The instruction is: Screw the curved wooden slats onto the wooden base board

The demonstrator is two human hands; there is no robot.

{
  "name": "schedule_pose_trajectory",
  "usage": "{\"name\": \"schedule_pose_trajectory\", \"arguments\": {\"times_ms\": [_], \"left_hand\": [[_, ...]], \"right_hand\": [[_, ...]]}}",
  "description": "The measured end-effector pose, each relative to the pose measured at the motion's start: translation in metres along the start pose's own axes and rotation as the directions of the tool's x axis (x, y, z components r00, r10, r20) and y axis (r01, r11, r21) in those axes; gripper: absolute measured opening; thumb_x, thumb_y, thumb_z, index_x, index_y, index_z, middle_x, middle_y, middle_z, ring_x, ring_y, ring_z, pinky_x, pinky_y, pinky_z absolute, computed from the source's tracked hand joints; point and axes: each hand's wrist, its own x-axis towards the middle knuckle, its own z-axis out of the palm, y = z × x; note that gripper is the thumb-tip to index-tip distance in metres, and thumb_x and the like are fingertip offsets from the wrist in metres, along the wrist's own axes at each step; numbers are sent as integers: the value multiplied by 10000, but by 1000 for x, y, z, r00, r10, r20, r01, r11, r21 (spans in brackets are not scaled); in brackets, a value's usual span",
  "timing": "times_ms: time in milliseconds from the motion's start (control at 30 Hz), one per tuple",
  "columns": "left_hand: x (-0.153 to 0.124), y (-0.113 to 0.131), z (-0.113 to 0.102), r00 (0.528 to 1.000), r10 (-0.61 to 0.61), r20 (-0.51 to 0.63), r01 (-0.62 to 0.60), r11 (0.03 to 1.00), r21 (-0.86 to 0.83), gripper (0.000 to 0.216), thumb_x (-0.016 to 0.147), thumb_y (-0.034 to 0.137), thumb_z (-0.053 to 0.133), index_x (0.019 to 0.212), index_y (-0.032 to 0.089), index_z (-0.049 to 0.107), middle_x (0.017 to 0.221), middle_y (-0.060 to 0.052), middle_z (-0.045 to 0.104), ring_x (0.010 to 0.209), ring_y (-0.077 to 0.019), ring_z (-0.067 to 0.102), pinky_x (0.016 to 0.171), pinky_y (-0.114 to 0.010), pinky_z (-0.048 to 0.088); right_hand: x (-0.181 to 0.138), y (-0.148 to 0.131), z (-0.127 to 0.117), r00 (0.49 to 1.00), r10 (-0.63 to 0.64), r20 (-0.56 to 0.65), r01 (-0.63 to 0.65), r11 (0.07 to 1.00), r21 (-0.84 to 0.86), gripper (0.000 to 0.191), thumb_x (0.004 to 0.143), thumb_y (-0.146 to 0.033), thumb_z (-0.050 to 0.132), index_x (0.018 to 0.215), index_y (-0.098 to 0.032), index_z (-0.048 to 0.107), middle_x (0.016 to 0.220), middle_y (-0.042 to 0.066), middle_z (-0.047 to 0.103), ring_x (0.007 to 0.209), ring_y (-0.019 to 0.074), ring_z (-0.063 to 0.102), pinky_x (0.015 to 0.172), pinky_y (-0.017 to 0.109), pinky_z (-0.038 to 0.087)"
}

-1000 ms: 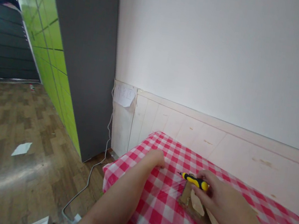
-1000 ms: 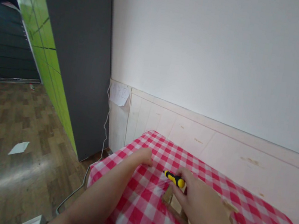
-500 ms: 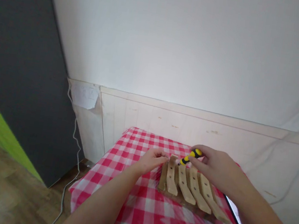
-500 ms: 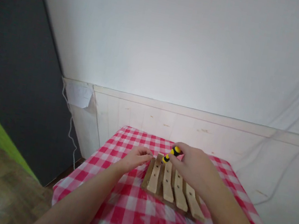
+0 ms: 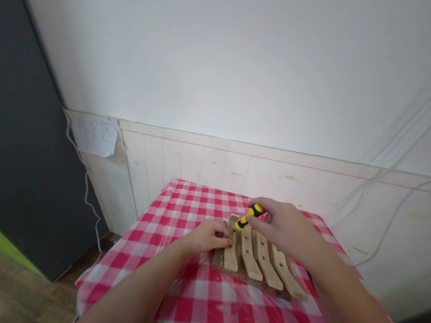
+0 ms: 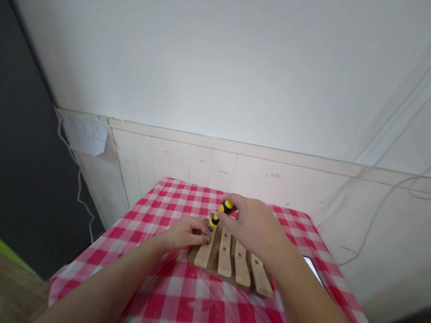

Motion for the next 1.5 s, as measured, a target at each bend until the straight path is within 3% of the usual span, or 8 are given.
{"name": "schedule_pose_trajectory", "arguments": {"times_ms": [233,567,1000,1167,1333,1500], "left_hand": [[0,-11,-3,1000,-16,23,16,1000,0,187,717,270,698,806,106,679,758,-21,637,675,-99,542,633,-208,426],[-4,8,-1,998,-63,27,65,995,-72,196,683,275,730,756,101,676,729,-26,629,661,-101,540,637,-221,410],[-3,7,-3,997,-8,77,7,1000,16,241,735,340,702,770,102,708,791,-51,644,709,-112,542,646,-212,418],[-3,10,-4,996,2,92,-5,999,35,225,744,322,693,793,104,723,788,-46,640,696,-107,542,641,-211,415],[-4,16,-4,990,41,132,-46,999,29,222,768,315,670,734,103,727,727,-41,612,665,-102,515,615,-211,398],[-4,16,-5,988,71,138,-77,996,38,225,770,316,670,731,101,724,749,-51,611,693,-112,523,642,-219,408]], "right_hand": [[3,5,10,997,-63,36,64,998,-25,388,867,-378,479,1168,-184,628,1050,90,711,881,239,655,741,330,447],[6,13,13,998,-66,23,68,994,-83,355,862,-360,479,1127,-183,636,998,102,718,846,248,667,697,321,448],[6,8,14,994,-103,31,106,987,-119,371,879,-350,467,1168,-186,630,1038,109,718,880,251,674,715,324,473],[7,10,13,993,-113,40,117,988,-99,433,888,-344,448,1259,-169,589,1140,133,691,939,271,672,789,366,492],[9,10,15,990,-124,70,127,991,-34,482,890,-259,395,1338,-122,511,1319,146,586,1123,278,606,948,396,448],[13,10,23,990,-122,77,122,993,5,487,911,-264,369,1360,-99,457,1308,177,586,1152,273,587,948,384,449]]}}
